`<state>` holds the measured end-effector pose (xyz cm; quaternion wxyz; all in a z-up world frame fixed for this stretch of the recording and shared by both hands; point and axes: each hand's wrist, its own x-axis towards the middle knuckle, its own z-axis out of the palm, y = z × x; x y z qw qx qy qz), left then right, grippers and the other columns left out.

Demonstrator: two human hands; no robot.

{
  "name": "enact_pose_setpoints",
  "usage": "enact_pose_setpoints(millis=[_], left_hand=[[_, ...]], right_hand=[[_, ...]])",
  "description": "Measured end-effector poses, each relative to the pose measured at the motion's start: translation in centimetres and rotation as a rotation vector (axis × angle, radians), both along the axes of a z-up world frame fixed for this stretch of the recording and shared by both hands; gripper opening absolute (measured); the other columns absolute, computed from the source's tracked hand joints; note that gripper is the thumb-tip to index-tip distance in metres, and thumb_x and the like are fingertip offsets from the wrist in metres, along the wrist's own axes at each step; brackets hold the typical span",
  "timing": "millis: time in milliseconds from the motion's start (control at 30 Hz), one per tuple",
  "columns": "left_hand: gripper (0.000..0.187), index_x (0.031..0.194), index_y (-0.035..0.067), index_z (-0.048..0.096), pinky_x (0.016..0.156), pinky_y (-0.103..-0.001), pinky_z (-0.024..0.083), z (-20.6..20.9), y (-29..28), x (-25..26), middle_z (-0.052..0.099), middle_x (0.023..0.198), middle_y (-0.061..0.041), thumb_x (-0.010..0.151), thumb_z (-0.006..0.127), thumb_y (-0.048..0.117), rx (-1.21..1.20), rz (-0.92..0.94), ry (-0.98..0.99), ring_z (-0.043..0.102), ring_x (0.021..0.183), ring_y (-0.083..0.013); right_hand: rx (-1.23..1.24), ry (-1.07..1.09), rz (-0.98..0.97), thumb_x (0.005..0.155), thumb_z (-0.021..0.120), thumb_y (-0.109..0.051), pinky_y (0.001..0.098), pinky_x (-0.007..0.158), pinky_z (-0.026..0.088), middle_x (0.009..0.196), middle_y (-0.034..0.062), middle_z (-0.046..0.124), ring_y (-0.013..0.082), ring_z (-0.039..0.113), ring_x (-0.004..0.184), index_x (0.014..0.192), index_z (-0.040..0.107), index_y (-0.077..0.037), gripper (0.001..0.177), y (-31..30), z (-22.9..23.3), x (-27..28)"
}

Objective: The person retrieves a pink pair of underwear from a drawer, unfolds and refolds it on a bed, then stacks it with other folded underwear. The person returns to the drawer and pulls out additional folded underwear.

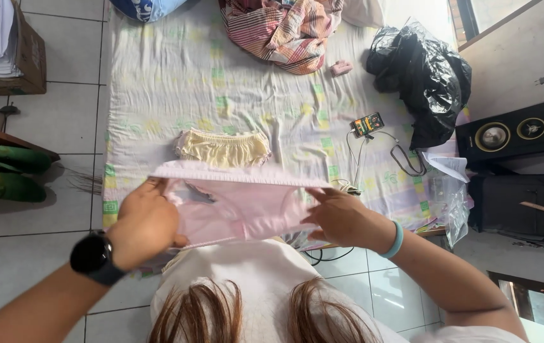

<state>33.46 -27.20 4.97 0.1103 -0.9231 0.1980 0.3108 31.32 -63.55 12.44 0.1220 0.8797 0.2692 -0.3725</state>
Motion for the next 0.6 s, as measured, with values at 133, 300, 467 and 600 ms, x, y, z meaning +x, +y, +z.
enact_pose_setpoints(millis=[133,300,467,600], left_hand=[[0.105,0.119,0.005,0.074,0.129,-0.037,0.022,5.4,0.9,1.8,0.068,0.134,-0.014,0.062,0.069,0.094,0.015,-0.027,-0.025,0.039,0.151,-0.0294],[0.077,0.097,0.016,0.082,0.132,-0.035,0.012,10.2,0.8,2.5,0.076,0.119,-0.001,0.085,0.046,0.083,-0.092,-0.092,0.101,0.040,0.152,-0.0224],[0.048,0.109,0.025,0.071,0.101,-0.039,0.044,10.1,1.5,3.7,0.064,0.124,-0.002,0.089,0.055,0.065,-0.490,0.050,0.154,0.050,0.128,-0.0198],[0.043,0.122,0.028,0.076,0.084,-0.030,0.049,13.0,1.7,4.3,0.079,0.105,0.007,0.095,0.051,0.049,-0.677,0.401,0.353,0.071,0.094,-0.0127]], right_hand=[[0.379,-0.208,0.008,0.089,0.073,-0.030,0.0529,0.110,0.043,0.128,0.0107,0.072,0.0446,0.052,0.134,0.128,0.071,-0.019,0.041,-0.1,2.6,0.9],[0.554,-0.144,-0.138,0.091,0.071,-0.028,0.0453,0.120,0.036,0.112,0.0079,0.079,0.0311,0.065,0.122,0.115,0.077,-0.017,0.027,0.5,3.8,2.1],[0.816,-0.278,-0.214,0.095,0.068,-0.028,0.0453,0.098,0.054,0.097,0.0065,0.076,0.0297,0.068,0.107,0.106,0.076,-0.010,0.022,-3.4,2.2,5.1],[1.073,-0.218,-0.361,0.102,0.062,-0.021,0.0339,0.080,0.048,0.077,0.0034,0.064,0.0186,0.059,0.079,0.080,0.063,-0.001,0.029,-5.4,2.2,6.7]])
